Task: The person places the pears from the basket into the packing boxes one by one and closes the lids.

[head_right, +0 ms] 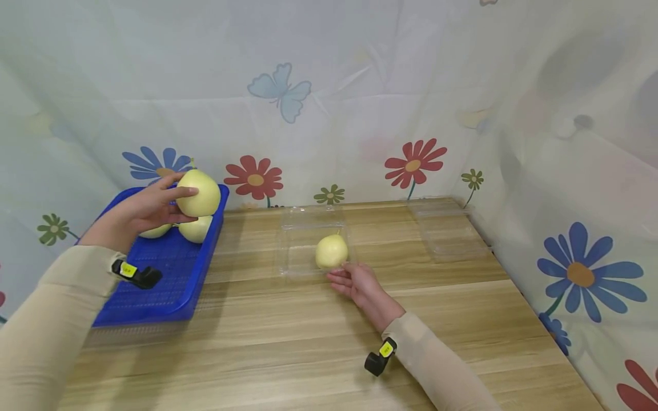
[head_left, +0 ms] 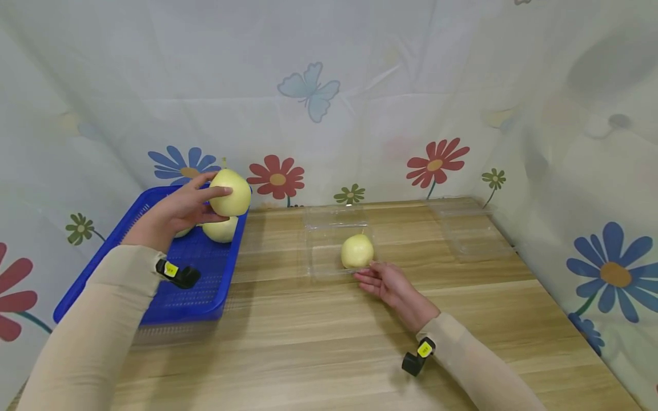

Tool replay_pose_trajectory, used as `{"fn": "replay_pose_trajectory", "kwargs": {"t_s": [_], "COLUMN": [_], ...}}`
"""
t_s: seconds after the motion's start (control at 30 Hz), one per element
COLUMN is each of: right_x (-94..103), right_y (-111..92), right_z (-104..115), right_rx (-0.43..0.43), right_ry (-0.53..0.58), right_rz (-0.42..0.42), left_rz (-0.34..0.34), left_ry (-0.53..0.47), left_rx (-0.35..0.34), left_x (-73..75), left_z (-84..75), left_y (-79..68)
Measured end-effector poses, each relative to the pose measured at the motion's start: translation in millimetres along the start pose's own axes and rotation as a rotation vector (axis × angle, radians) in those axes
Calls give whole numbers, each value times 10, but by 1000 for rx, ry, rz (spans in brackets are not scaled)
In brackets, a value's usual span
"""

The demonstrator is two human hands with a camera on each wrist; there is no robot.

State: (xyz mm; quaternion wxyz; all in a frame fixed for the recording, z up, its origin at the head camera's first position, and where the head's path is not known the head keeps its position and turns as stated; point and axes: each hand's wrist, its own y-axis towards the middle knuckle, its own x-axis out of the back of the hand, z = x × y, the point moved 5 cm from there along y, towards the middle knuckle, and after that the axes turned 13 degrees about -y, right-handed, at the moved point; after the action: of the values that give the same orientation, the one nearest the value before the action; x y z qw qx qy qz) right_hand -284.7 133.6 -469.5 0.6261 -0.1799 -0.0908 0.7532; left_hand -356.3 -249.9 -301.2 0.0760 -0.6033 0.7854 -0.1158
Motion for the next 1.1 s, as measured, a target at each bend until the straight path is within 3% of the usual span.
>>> {"fn": "replay_pose_trajectory", "kwargs": {"t_s": [0.63,1.1], "right_x": [0,4], "right_y": [-8,1], "right_z": [10,-6], "right_rx": [-1,2], "right_ry": [-2,-8], "right_rz": [-4,-7], "left_rz": [25,64], "left_ry": [-28,8], "left_rx": [-15,-54], "left_x": [-372,-752], "left_z": [-104,-212], "left_y": [-10,-15]}}
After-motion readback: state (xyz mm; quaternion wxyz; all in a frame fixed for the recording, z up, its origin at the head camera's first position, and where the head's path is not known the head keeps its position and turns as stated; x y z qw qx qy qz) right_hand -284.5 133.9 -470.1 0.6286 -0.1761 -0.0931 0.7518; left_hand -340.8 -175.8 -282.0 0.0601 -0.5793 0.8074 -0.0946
